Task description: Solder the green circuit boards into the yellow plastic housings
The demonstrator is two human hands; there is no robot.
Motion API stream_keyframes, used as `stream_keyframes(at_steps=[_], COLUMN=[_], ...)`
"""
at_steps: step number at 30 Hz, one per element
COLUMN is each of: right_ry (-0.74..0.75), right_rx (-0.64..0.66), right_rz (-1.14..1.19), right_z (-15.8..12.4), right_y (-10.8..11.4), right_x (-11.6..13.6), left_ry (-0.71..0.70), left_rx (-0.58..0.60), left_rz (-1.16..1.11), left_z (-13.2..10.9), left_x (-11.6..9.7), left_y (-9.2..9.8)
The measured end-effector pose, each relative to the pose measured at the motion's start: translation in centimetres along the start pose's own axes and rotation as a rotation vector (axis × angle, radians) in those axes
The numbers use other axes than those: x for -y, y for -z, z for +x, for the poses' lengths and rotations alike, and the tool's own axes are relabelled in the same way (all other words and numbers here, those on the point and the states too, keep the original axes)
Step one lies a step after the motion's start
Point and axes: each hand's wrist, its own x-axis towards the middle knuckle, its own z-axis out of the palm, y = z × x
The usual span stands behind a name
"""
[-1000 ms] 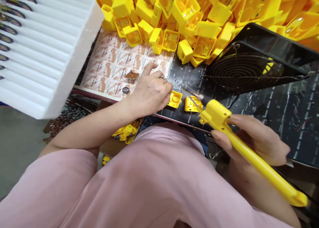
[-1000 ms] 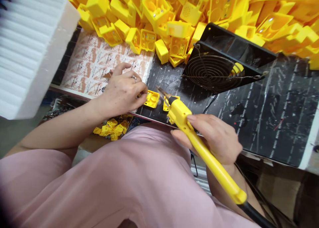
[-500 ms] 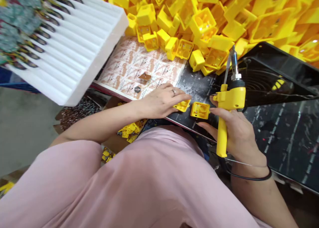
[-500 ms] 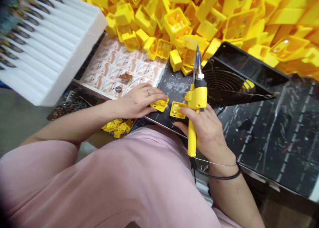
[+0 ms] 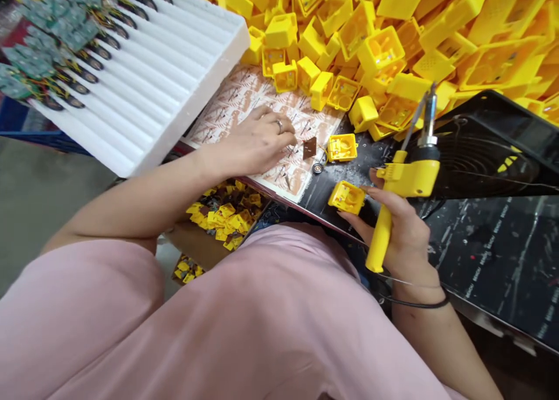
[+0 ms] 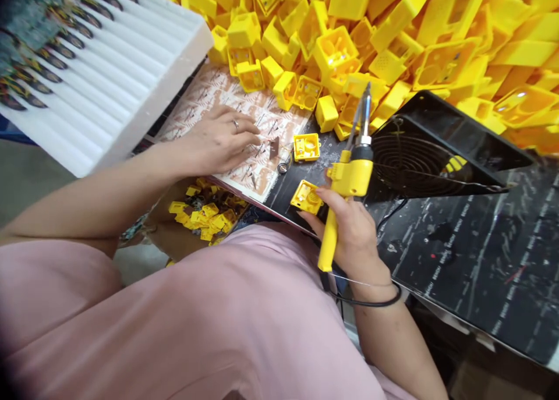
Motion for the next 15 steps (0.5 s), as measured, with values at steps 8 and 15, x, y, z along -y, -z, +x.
stream_keyframes(at_steps=[8,15], right_ry=[0.028,-0.020], right_rx=[0.014,-0.140], right_rz=[-0.070,-0.124], right_z=[1.3,1.5], right_y=[-2.0,0.1], right_x=[1.1,2.5], left_ry=[-0.092,-0.027], left_rx=[-0.359,-0.264], left_rz=[-0.353,-0.441], left_z=[-1.1,0.1], left_x=[-1.9,-6.9], left_y=[-2.9,-3.5])
